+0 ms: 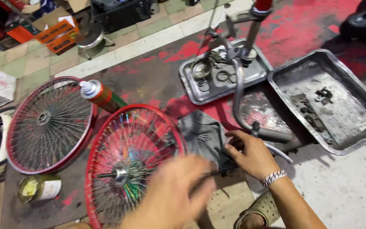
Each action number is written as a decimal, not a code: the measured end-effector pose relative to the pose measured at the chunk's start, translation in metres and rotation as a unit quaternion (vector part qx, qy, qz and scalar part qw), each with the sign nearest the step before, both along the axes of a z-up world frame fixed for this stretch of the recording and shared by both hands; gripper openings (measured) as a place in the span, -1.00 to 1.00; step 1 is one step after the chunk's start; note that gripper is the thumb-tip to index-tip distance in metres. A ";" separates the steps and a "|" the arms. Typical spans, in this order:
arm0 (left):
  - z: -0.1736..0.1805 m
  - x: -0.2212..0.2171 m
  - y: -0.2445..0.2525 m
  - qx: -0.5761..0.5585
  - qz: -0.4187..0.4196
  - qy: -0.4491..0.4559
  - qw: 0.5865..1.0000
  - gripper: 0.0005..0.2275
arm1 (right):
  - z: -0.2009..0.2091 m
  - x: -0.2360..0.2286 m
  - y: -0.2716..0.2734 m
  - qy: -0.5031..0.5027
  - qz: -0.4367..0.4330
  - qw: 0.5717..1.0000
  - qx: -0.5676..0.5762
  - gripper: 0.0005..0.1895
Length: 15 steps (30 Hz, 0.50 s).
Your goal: The person repairs a bicycle wheel by applying grease to the hub, inserting ball bearings, and fitting internal axle components by hand.
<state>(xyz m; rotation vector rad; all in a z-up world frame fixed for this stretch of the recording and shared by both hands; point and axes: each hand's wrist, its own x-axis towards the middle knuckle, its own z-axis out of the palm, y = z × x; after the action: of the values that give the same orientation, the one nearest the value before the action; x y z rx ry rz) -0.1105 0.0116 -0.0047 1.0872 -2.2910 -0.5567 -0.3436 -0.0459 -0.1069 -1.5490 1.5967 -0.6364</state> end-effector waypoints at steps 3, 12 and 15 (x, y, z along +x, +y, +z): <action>-0.022 0.019 -0.096 -0.006 0.088 -0.096 0.991 -0.70 | -0.008 0.027 -0.020 0.046 0.000 0.999 0.006 -0.52; -0.133 -0.051 -0.348 0.207 0.226 -0.177 0.935 -0.05 | -0.055 0.071 -0.087 0.079 -0.057 0.993 -0.066 -0.24; -0.159 -0.062 -0.366 0.147 0.208 -0.196 0.947 -0.06 | -0.056 0.094 -0.087 0.052 -0.073 0.996 0.014 -0.39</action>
<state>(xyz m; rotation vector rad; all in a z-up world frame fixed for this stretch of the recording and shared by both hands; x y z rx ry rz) -0.1723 -0.3542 -0.1638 1.9192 -2.2340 -0.5587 -0.2500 -0.1331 -0.1626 -1.4762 1.8020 -0.6188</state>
